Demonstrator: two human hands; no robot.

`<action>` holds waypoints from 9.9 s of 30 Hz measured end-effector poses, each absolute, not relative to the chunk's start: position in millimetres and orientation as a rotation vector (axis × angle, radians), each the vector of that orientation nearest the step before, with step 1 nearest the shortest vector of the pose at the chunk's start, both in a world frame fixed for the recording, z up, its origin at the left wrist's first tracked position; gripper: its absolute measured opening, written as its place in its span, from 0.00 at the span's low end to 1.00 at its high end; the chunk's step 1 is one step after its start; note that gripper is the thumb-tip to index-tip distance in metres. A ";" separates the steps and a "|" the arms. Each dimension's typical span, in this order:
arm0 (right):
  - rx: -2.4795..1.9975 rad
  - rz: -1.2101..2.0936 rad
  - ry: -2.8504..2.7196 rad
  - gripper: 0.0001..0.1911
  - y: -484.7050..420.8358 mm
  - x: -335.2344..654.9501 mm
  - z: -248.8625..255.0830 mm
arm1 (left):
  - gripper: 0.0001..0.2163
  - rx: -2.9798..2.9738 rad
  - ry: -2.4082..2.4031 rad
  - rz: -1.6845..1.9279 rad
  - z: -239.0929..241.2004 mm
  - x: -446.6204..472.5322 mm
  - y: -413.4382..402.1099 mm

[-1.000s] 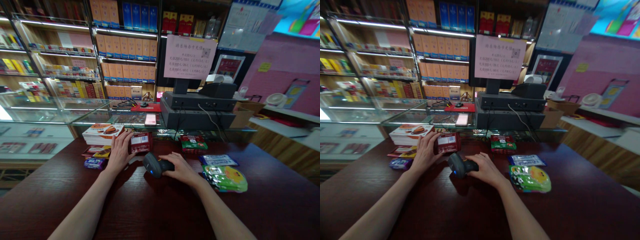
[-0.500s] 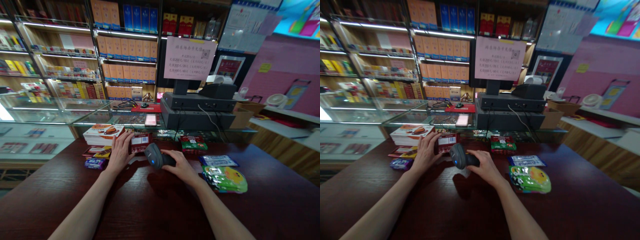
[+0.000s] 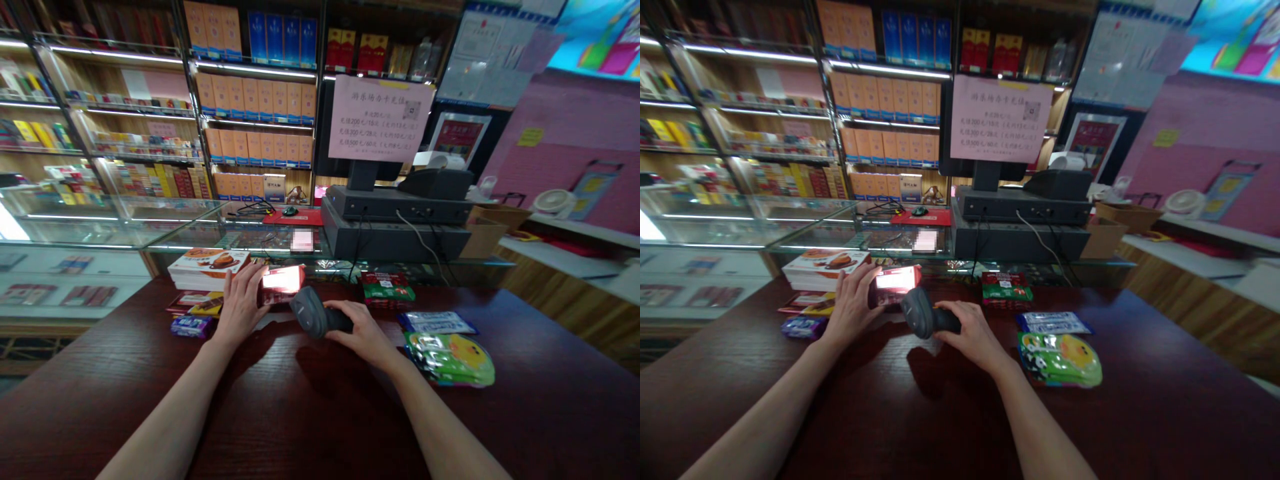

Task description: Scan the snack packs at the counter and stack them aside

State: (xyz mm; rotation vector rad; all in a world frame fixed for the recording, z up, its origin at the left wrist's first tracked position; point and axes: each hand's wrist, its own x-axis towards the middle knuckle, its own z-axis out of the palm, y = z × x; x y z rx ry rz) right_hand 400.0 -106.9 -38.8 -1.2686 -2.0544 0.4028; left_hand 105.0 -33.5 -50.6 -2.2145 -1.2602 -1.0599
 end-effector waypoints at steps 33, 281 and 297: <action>-1.278 0.639 -2.417 0.35 -109.8 399.4 -39.2 | 0.35 -2.194 -1.273 -1.081 -49.8 107.0 -35.1; -1.461 0.280 -2.000 0.22 -7.0 317.3 -34.4 | 0.17 -2.228 -1.562 -0.952 -48.3 108.9 -36.5; -1.558 0.265 -1.953 0.22 -28.8 349.2 -36.5 | 0.17 -2.302 -1.385 -0.995 -46.7 116.0 -42.1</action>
